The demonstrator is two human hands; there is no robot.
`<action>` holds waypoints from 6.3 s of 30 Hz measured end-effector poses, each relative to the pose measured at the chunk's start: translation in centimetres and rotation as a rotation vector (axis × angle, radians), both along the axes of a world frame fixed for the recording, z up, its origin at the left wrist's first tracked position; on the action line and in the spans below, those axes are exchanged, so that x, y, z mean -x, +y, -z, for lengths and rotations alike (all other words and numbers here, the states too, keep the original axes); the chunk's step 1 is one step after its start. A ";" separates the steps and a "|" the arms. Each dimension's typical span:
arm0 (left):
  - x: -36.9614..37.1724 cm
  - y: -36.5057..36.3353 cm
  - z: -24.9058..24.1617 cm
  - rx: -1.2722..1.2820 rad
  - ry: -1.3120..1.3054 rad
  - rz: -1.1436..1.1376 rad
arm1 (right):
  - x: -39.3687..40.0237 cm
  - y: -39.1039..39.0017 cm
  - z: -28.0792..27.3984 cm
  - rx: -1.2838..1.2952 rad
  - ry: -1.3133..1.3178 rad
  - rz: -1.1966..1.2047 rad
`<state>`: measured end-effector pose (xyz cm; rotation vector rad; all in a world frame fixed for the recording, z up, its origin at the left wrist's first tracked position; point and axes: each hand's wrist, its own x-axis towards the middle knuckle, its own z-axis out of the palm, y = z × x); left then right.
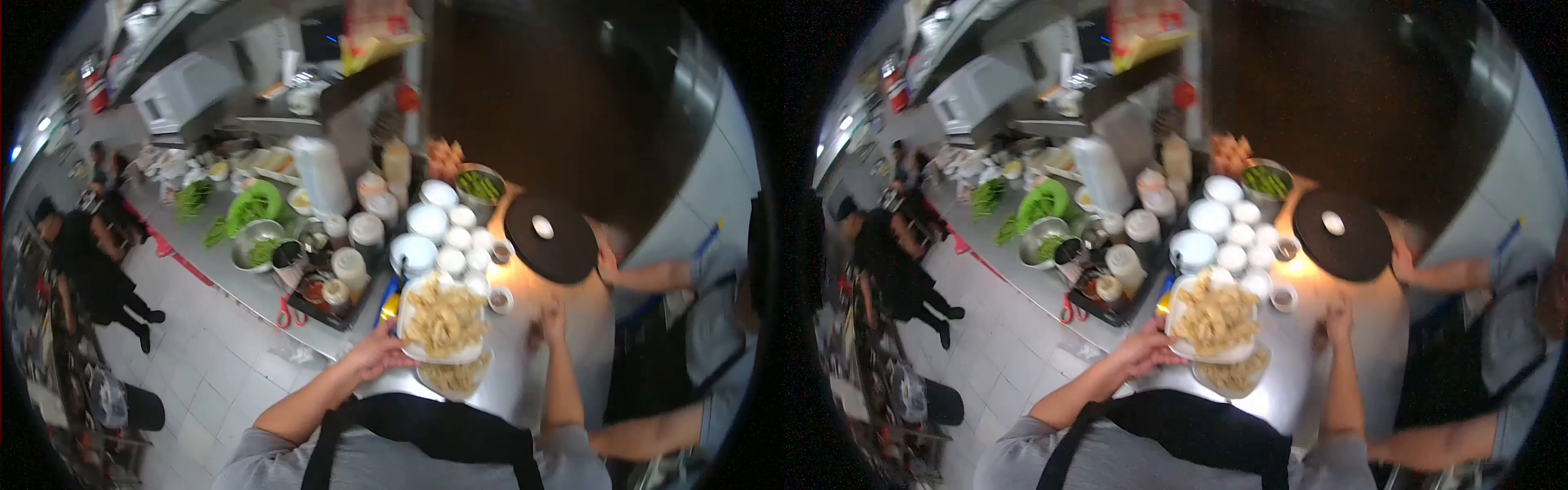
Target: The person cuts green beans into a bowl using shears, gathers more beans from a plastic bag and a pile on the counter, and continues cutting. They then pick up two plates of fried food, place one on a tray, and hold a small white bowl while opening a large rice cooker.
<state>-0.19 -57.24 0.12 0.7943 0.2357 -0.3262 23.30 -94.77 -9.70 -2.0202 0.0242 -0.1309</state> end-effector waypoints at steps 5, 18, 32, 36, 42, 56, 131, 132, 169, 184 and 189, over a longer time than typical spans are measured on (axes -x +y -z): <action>0.8 -0.2 -1.2 -0.059 0.011 -0.037 | -0.6 2.7 -4.6 -0.456 0.235 -0.167; 0.9 -0.4 -0.7 -0.059 0.015 -0.053 | -0.3 -3.8 -0.1 0.745 0.026 -0.204; 0.4 -0.2 -0.3 -0.043 0.050 -0.036 | 2.2 -1.4 -5.0 -0.024 0.279 -0.416; 0.3 -0.5 -0.9 -0.061 0.033 -0.041 | 2.9 1.3 -8.2 -0.177 0.149 -0.391; 0.2 -0.9 -1.2 -0.106 0.054 0.000 | 5.4 8.4 -17.1 -0.142 -0.087 -0.406; -3.3 -2.1 -0.6 -0.041 0.036 -0.015 | 6.0 7.0 -11.4 -0.270 0.563 -0.657; 17.8 14.6 -2.9 -0.514 -0.266 -0.476 | -5.1 29.9 -5.0 -0.078 -0.054 -0.537; 17.6 15.6 -2.9 -0.467 -0.299 -0.434 | -4.0 29.4 -6.9 -0.363 0.181 -0.399; 21.7 -22.7 0.0 0.316 0.180 0.779 | 83.7 -2.0 12.2 -0.310 0.805 1.041; 13.3 -52.7 1.2 0.268 0.088 1.151 | 80.9 -26.7 4.2 -0.899 0.495 0.109; 10.2 -62.3 -2.8 0.197 -0.053 1.252 | 60.2 -45.0 -23.5 0.214 0.277 0.395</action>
